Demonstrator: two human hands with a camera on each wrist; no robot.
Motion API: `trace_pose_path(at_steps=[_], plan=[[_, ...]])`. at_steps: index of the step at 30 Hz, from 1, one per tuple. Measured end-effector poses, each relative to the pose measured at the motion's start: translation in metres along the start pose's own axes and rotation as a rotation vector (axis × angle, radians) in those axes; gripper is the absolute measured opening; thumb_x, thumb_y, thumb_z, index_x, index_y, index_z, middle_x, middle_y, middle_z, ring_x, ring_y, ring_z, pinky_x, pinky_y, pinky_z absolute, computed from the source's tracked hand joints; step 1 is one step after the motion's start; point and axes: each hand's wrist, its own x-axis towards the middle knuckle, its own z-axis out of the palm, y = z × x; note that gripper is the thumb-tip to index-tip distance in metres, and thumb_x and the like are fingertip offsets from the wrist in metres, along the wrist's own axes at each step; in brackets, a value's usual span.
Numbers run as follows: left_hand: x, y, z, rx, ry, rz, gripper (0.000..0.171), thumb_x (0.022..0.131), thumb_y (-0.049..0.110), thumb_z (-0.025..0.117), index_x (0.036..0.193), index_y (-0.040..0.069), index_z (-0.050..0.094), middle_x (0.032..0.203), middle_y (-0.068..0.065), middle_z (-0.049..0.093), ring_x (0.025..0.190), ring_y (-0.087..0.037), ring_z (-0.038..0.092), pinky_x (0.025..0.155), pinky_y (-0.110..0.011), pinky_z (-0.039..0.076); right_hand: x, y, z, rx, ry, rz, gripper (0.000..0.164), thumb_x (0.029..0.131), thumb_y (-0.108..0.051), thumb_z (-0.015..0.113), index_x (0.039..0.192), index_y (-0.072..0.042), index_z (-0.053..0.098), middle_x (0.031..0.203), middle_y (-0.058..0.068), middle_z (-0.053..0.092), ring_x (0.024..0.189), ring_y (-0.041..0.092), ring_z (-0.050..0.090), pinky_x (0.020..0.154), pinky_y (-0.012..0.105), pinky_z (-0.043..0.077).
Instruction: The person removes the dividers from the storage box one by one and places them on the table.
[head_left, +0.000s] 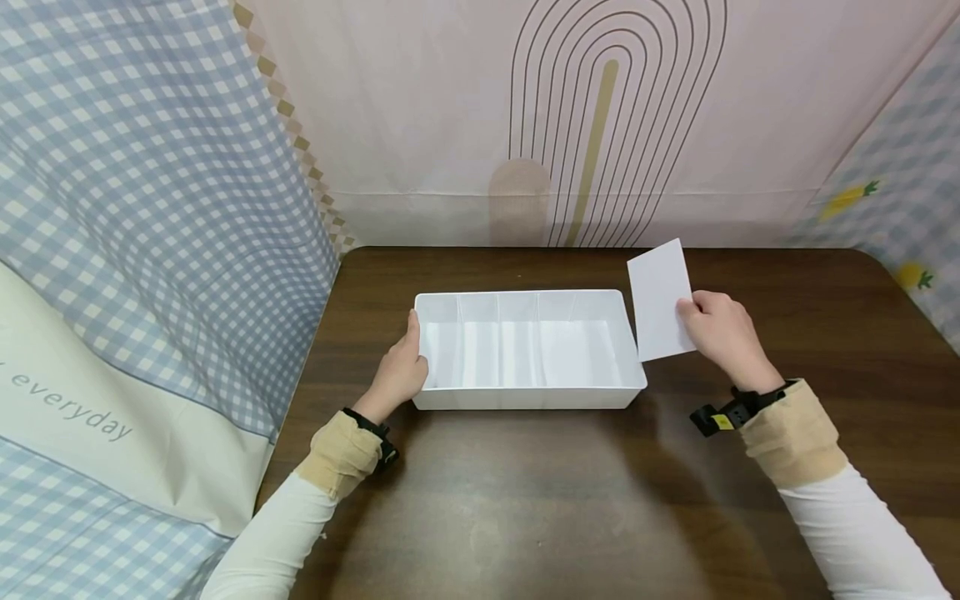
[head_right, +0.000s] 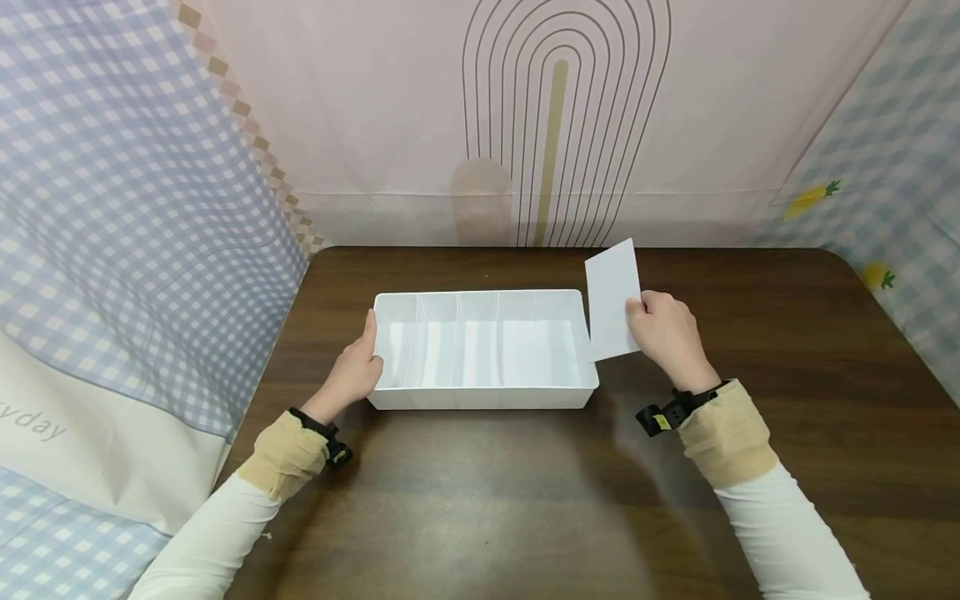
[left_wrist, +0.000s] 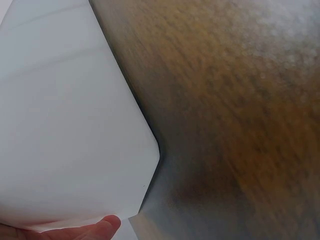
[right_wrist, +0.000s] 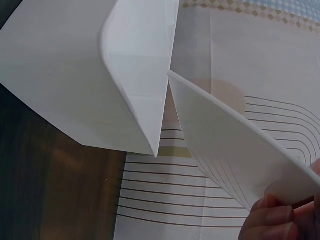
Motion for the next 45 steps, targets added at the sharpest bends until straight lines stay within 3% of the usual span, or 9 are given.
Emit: trace_pose_path(at_steps=[24,32,38,45], plan=[[-0.001,0.000,0.000,-0.013,-0.007,-0.004,0.072,0.084,0.002,0.034,0.142,0.008,-0.008,0.138,-0.021,0.033,0.040,-0.012,0.025,0.040,-0.025,0.026,0.004,0.021,0.001,-0.042,-0.081,0.014,0.038,0.093,-0.024,0.031,0.067,0.000,0.046,0.060,0.008,0.038,0.058,0.022,0.037,0.052,0.030,0.027],[0.000,0.001,0.000,-0.014,-0.001,-0.007,0.071,0.083,0.002,0.033,0.142,0.007,-0.006,0.135,-0.021,0.037,0.041,-0.013,0.025,0.042,-0.026,0.027,0.004,0.026,0.003,-0.042,-0.115,0.031,0.041,0.092,-0.023,0.031,0.086,0.008,0.056,0.078,0.020,0.054,0.065,0.026,0.043,0.053,0.029,0.031],[0.000,0.001,0.000,-0.016,-0.003,-0.015,0.071,0.083,0.002,0.033,0.142,0.007,-0.006,0.138,-0.020,0.034,0.042,-0.013,0.026,0.043,-0.026,0.028,0.005,0.033,0.007,-0.041,-0.165,0.059,0.047,0.093,-0.026,0.029,0.107,0.012,0.052,0.100,0.030,0.054,0.079,0.032,0.049,0.061,0.035,0.037],[0.000,0.000,0.000,-0.012,-0.004,-0.012,0.072,0.083,0.002,0.033,0.142,0.008,-0.007,0.140,-0.019,0.031,0.042,-0.013,0.026,0.043,-0.026,0.028,0.008,0.041,0.010,-0.052,-0.186,0.068,0.048,0.093,-0.026,0.029,0.109,0.013,0.051,0.102,0.030,0.053,0.080,0.033,0.049,0.062,0.036,0.038]])
